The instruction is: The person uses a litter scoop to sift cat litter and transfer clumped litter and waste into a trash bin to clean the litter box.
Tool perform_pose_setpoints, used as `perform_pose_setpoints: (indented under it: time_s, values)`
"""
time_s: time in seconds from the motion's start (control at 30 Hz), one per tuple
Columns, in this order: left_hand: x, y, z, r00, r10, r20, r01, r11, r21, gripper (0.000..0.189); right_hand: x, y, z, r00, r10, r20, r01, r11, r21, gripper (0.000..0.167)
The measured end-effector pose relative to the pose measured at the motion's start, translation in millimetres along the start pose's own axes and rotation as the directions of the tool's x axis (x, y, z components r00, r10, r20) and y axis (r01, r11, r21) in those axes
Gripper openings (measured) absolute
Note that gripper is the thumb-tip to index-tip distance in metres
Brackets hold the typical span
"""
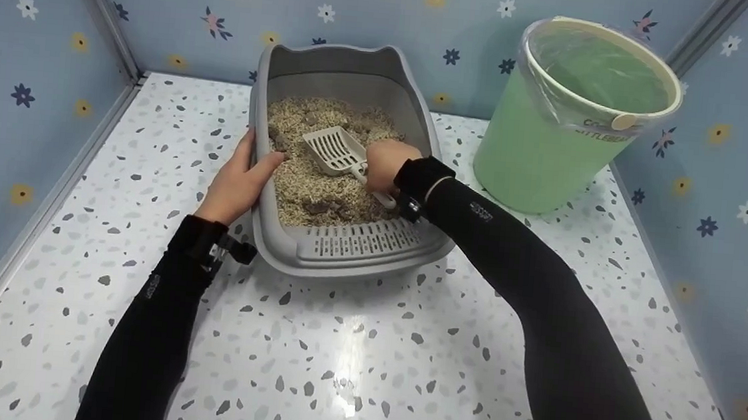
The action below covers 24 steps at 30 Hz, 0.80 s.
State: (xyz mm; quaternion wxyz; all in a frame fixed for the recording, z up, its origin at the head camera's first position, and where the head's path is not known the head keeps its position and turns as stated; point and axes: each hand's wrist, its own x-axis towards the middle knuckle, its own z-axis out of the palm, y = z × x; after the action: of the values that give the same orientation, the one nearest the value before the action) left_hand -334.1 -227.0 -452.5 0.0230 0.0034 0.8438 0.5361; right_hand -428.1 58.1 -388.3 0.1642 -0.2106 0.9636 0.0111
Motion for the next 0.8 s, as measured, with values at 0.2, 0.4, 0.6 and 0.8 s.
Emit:
perform_pose_setpoints:
  time_s: [0.2,0.4,0.6,0.8]
  values:
    - [-0.4,0.6,-1.7,1.0,0.015,0.018,-0.015,1.0,0.004,0.102,1.0,0.2,0.2,1.0,0.0,0.007,0.0,1.0,-0.001,0.031]
    - [0.9,0.9,1.0,1.0,0.019,-0.006,-0.019,1.0,-0.001,0.101,4.7,2.2,2.8,1.0,0.008,0.002,-0.008,1.0,-0.006,0.024]
    - [0.6,-1.0,1.0,1.0,0.021,-0.001,-0.021,1.0,0.003,0.102,9.6,2.8,6.9,1.0,0.018,0.017,-0.018,1.0,-0.005,0.023]
    - [0.8,-1.5,1.3,1.0,0.01,0.005,-0.01,1.0,0.011,0.101,5.8,4.2,7.3,1.0,0.001,0.002,-0.001,1.0,-0.007,0.02]
